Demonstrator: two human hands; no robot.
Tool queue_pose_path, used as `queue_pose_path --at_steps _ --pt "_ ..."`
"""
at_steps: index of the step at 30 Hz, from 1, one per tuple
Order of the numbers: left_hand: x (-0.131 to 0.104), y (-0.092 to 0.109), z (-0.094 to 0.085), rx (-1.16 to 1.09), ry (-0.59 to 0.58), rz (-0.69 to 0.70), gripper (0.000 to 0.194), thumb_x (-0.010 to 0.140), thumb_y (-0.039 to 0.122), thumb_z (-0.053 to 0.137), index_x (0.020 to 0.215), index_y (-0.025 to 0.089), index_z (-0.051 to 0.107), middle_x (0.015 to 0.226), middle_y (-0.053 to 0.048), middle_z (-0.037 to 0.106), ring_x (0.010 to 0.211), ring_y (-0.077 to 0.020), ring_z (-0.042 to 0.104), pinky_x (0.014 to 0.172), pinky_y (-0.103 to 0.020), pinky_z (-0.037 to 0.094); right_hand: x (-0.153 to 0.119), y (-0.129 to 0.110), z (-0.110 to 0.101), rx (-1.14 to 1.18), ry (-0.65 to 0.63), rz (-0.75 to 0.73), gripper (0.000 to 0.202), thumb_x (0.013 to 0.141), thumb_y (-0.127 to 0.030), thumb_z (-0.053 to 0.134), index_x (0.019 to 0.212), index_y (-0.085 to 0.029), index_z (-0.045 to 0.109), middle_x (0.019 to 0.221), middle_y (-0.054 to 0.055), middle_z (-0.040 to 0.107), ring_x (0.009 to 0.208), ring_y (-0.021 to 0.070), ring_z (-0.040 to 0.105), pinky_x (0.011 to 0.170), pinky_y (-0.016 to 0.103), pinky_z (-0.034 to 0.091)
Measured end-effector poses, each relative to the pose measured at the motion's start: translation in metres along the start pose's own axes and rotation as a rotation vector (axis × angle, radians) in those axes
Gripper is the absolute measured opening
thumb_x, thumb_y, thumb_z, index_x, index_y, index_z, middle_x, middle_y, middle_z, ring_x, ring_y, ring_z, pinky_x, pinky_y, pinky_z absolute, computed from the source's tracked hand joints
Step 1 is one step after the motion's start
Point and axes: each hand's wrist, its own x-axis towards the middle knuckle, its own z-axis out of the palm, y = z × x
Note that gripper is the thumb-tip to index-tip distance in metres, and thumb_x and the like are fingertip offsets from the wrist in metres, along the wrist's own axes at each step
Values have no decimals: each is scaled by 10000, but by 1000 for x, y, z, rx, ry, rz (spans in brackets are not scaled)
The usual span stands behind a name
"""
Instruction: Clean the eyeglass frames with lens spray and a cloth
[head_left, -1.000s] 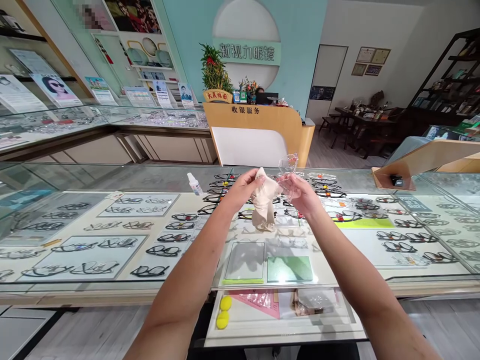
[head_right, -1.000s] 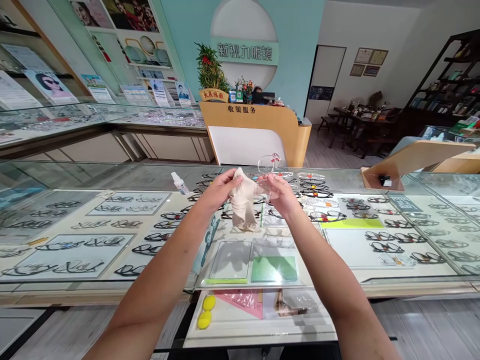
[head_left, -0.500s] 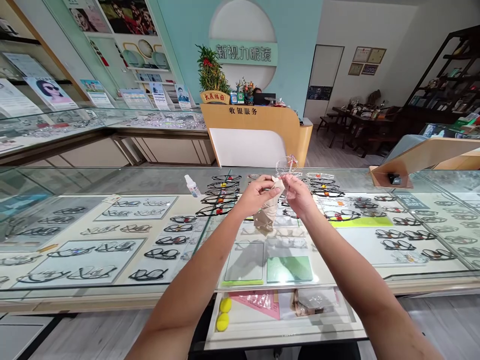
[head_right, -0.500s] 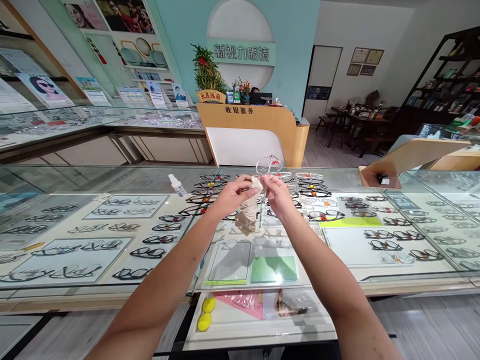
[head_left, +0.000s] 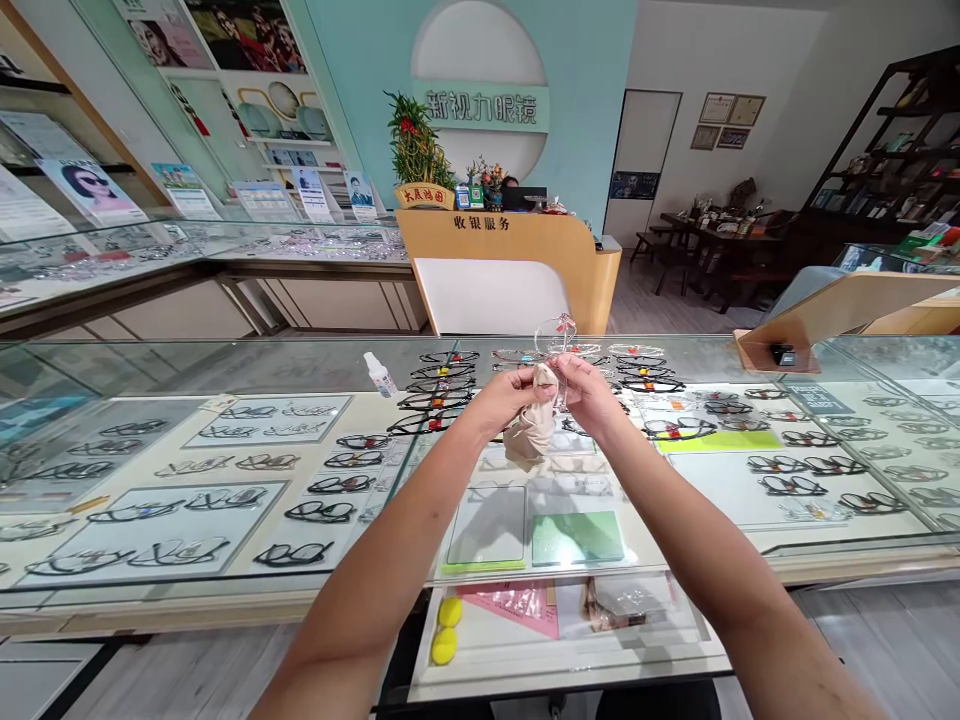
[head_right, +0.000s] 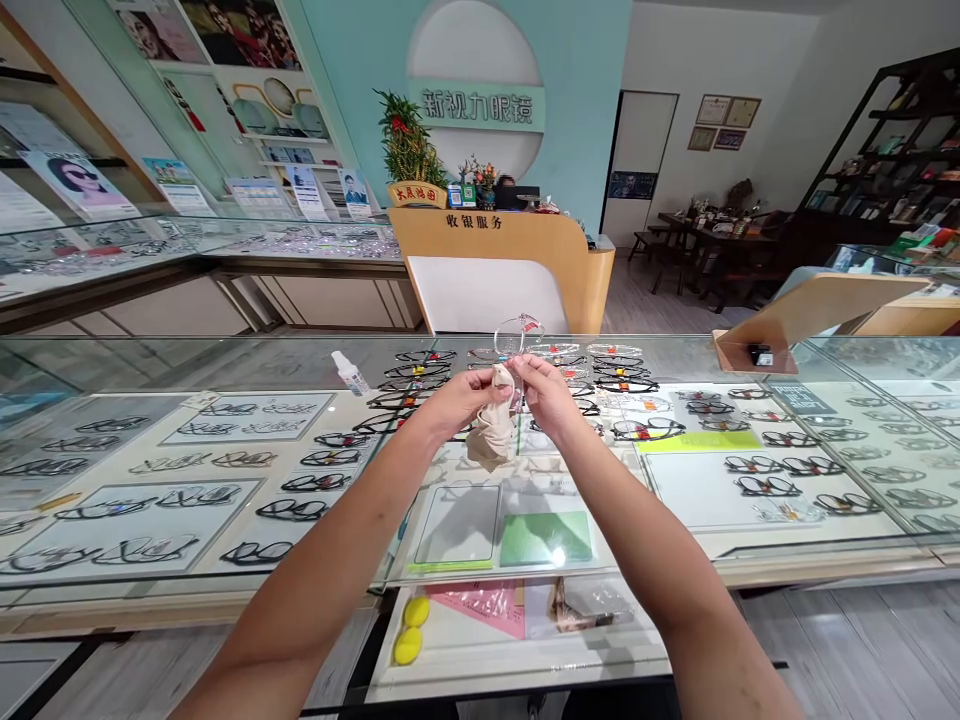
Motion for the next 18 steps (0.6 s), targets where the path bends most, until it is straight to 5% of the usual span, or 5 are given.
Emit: queue_pose_path --at_steps 8,18 --pt "-2 -1 2 137 128 93 545 545 474 1098 849 167 766 810 0 700 758 -166 594 715 -278 431 1 -2 -2 -10 36 -23 353 772 -494 1034 872 -231 821 885 1 808 766 146 676 734 271 567" --pt "3 -9 3 130 147 19 666 445 460 1120 853 170 682 730 46 602 663 -121 511 617 -250 358 0 8 4 -12 20 -21 470 657 -580 1074 840 -231 820 832 -4 765 742 143 625 667 259 522"
